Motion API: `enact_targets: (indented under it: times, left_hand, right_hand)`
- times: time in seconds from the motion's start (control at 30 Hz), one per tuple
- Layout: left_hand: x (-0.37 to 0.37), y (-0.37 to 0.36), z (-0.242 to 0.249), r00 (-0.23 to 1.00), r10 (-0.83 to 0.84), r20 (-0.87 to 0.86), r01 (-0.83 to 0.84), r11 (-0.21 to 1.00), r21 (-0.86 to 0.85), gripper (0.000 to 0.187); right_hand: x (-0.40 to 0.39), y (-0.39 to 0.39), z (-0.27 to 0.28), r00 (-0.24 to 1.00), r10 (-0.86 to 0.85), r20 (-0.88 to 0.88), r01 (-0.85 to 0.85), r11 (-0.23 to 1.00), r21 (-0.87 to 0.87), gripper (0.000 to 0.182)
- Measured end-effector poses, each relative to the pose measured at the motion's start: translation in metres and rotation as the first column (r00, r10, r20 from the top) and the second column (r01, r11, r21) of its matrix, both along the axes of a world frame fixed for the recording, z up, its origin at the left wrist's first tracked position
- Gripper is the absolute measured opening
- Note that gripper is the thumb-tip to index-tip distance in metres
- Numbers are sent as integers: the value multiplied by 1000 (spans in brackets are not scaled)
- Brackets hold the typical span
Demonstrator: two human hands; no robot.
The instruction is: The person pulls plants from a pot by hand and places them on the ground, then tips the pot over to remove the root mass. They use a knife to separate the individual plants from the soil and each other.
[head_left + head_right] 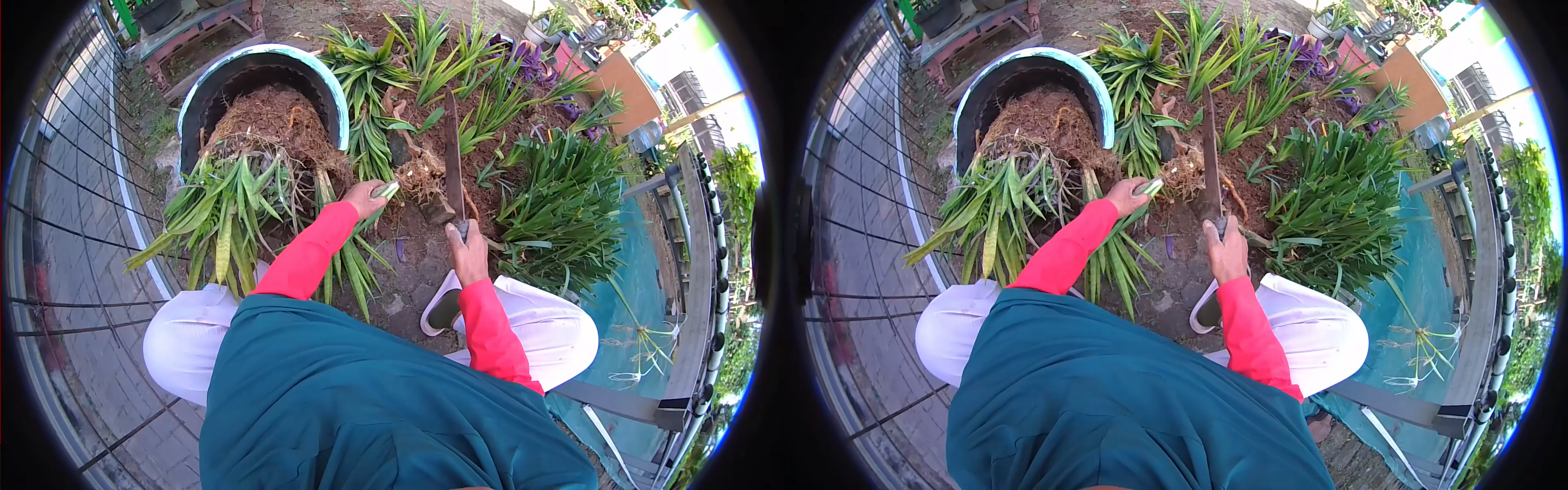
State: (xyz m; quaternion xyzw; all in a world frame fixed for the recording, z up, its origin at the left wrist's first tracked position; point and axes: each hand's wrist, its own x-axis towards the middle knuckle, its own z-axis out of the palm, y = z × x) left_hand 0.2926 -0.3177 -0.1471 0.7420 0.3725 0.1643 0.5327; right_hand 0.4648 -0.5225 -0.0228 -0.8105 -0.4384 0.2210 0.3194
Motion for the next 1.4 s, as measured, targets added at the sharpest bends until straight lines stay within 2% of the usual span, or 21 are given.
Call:
enact_targets:
  times: [0.1,0.17,0.23,0.33,0.4,0.43,0.47,0.5,0.53,0.57,0.6,0.63,0.77,0.83,0.93,1.07,1.1,1.13,1.17,1.23,1.4]
  left_hand:
    - [2,-6,15,997,26,-68,-25,1000,9,43]
    - [5,-5,23,993,55,-106,-47,996,81,42]
    - [8,-3,18,993,79,-91,-67,989,130,42]
    - [5,-1,9,991,42,-123,-27,992,126,43]
    - [4,2,11,997,-28,-65,29,999,15,47]
    - [1,-2,9,996,-39,-75,40,999,7,47]
    - [0,-2,6,999,-14,-50,5,985,-170,48]
    - [1,3,6,999,20,-24,-27,944,-330,50]
    - [0,4,5,1000,-4,-7,2,961,-277,51]
    - [0,4,6,1000,-6,-6,4,963,-270,51]
    - [-1,2,6,1000,7,-14,-10,976,-219,50]
    - [-1,0,5,1000,21,-22,-25,985,-172,50]
    - [6,-6,10,997,70,-14,-70,997,-9,47]
    - [9,-6,12,997,63,-39,-61,997,50,46]
    - [12,-6,20,994,87,-68,-82,994,73,46]
    - [9,4,-4,997,1,-78,7,996,94,42]
    - [7,0,-4,1000,-17,7,17,999,49,41]
    - [5,0,-3,1000,-4,19,5,998,-58,42]
    - [4,-2,-7,1000,-12,16,13,998,-63,42]
    - [5,3,-10,992,50,117,-51,999,6,41]
    - [10,-7,27,999,24,-49,-21,998,62,44]
  right_hand:
    - [-7,8,30,999,-4,36,-7,952,307,31]
    - [7,8,-1,990,-7,144,-25,975,222,32]
    - [11,0,-26,962,13,272,25,990,-137,40]
    - [28,-11,-84,933,108,343,-12,963,-270,43]
    - [19,-4,-53,962,-79,-260,-28,923,-384,38]
    - [22,-6,-55,959,-91,-269,-23,920,-391,38]
    - [31,-5,-49,695,-281,-662,-61,894,-443,36]
    - [37,-1,-42,261,-414,-872,-120,883,-455,35]
    - [33,0,-39,526,-280,-803,-83,923,-376,36]
    - [28,0,-38,527,-275,-804,-81,926,-369,36]
    - [22,-1,-39,857,-124,-501,16,977,-214,38]
    - [16,-1,-39,998,-28,-59,27,999,-30,40]
    - [-9,8,30,999,-40,3,38,966,257,39]
    - [-3,9,12,999,-28,20,21,951,308,35]
    - [5,2,-25,946,61,320,13,974,-225,34]
    - [17,0,-61,965,48,257,37,948,-316,37]
    - [19,3,-52,985,-55,-166,-12,926,-378,39]
    - [18,-1,-48,816,-181,-550,-80,906,-416,41]
    - [16,-7,-50,813,-190,-551,-74,904,-421,41]
    - [15,-9,-53,999,-15,-42,8,987,-163,40]
    - [1,7,5,997,-72,36,67,988,141,37]
